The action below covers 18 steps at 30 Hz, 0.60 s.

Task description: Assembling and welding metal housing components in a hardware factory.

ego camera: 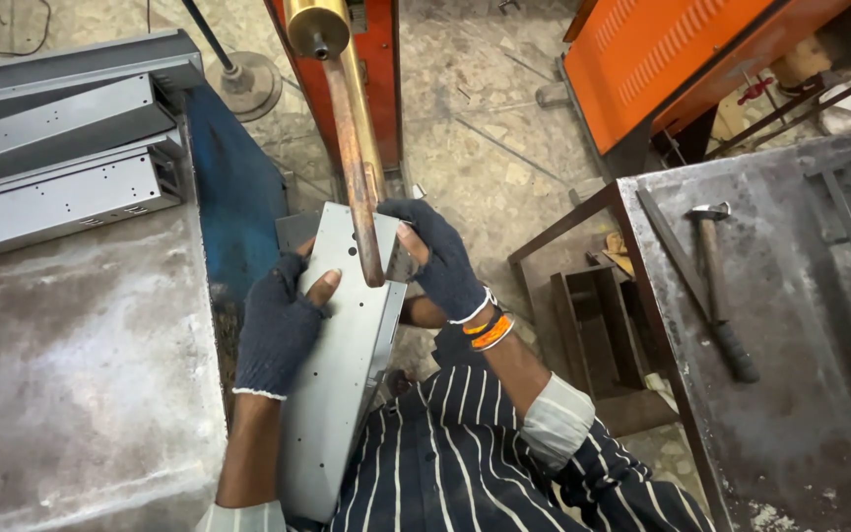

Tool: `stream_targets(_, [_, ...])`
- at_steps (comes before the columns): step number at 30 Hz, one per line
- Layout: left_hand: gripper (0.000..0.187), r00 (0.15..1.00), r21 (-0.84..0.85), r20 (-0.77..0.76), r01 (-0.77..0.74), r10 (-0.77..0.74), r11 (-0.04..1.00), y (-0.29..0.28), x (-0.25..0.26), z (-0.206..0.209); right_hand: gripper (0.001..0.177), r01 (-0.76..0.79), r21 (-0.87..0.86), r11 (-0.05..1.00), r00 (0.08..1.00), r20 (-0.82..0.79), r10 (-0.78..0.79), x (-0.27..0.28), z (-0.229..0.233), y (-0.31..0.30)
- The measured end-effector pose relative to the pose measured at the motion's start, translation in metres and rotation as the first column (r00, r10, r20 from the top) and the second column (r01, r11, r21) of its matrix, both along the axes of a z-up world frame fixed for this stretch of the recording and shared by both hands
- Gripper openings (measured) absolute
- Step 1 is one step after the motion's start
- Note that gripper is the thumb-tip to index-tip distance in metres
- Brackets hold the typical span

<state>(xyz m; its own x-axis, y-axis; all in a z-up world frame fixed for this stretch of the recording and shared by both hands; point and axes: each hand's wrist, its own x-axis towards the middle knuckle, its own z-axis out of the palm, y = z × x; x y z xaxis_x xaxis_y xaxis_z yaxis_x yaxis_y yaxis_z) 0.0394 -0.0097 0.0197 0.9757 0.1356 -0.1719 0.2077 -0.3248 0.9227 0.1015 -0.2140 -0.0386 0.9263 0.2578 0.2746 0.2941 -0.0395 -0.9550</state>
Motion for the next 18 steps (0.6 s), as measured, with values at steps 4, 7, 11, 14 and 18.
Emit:
stream_targets(4, [0.052,0.999,-0.028,0.026,-0.019,0.02,0.999,-0.001,-0.001,0.001,0.041,-0.083,0.161,0.983,0.994,-0.059,0.094,-0.005,-0.004,-0.01])
stream_targets(7, [0.052,0.999,-0.004,0.001,-0.039,0.039,0.999,-0.001,-0.001,0.002,0.06,-0.214,0.192,0.958,0.977,0.059,0.207,-0.009,-0.002,-0.016])
stream_targets(11, [0.053,0.999,0.098,0.039,-0.014,0.01,0.995,0.002,0.0,-0.003,0.075,-0.094,-0.075,0.993,0.984,0.144,0.104,-0.015,0.005,-0.006])
stream_targets(14, [0.053,0.999,0.12,0.037,-0.017,0.013,0.993,0.001,0.002,-0.001,0.076,0.007,-0.078,0.997,0.982,0.188,0.008,-0.014,-0.013,0.002])
stream_targets(18, [0.053,0.997,0.111,-0.071,-0.03,0.038,0.993,0.0,0.004,0.01,0.066,0.101,-0.088,0.991,0.974,0.212,-0.08,-0.015,-0.012,0.006])
